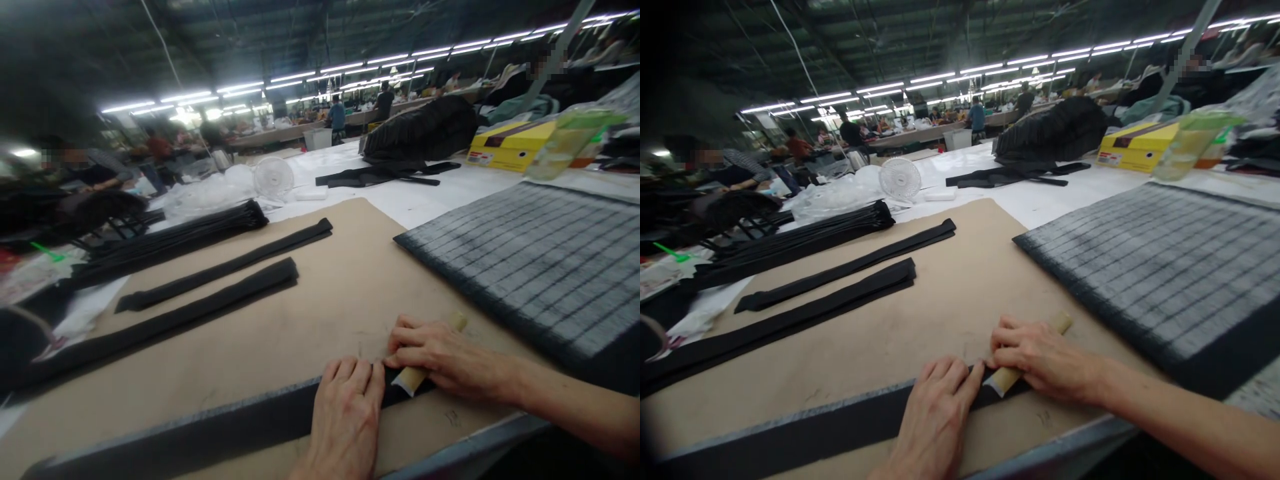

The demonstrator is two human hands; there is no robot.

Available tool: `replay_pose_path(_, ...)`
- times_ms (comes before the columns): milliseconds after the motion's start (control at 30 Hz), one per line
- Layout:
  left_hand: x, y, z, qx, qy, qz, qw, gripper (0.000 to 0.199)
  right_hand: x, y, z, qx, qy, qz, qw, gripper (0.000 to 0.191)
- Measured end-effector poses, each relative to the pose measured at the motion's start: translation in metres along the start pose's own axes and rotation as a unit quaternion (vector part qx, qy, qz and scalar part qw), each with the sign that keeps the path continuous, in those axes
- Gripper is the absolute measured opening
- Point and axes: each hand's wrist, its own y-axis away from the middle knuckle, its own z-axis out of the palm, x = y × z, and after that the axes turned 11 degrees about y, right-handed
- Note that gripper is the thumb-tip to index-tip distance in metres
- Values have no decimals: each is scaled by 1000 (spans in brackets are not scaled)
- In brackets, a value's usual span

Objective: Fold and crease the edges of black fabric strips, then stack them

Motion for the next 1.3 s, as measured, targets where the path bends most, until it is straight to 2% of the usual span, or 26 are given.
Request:
replay_pose_path(200, 2, -1, 8, 25, -40, 8, 999, 30, 0, 5, 1, 11, 52, -18, 998, 37)
replay_pose_path(333, 5, -4, 9, 50, -52, 18, 997, 26, 3, 8, 2, -4, 61, -13, 998, 33)
replay_pose_path(433, 8, -5, 8, 43, -46, 18, 998, 24, 3, 10, 0, -15, 71, -15, 997, 34)
replay_pose_path(700, 10, -3, 11, 36, -36, 7, 999, 34, 1, 12, -3, -5, 93, -30, 995, 40)
replay_pose_path(933, 16, -5, 17, 19, -89, 29, 995, 34, -1, 17, 3, 4, 126, -44, 991, 36)
replay_pose_path(1067, 18, -4, 20, 27, -110, 37, 993, 35, -4, 16, -3, -23, 88, -1, 996, 42)
replay_pose_path(1167, 18, -3, 20, 45, -110, 40, 992, 34, -6, 15, -9, -39, 59, 46, 996, 56)
replay_pose_path(1300, 18, -3, 21, 61, -104, 40, 992, 34, -5, 15, -12, -42, 84, 46, 994, 59)
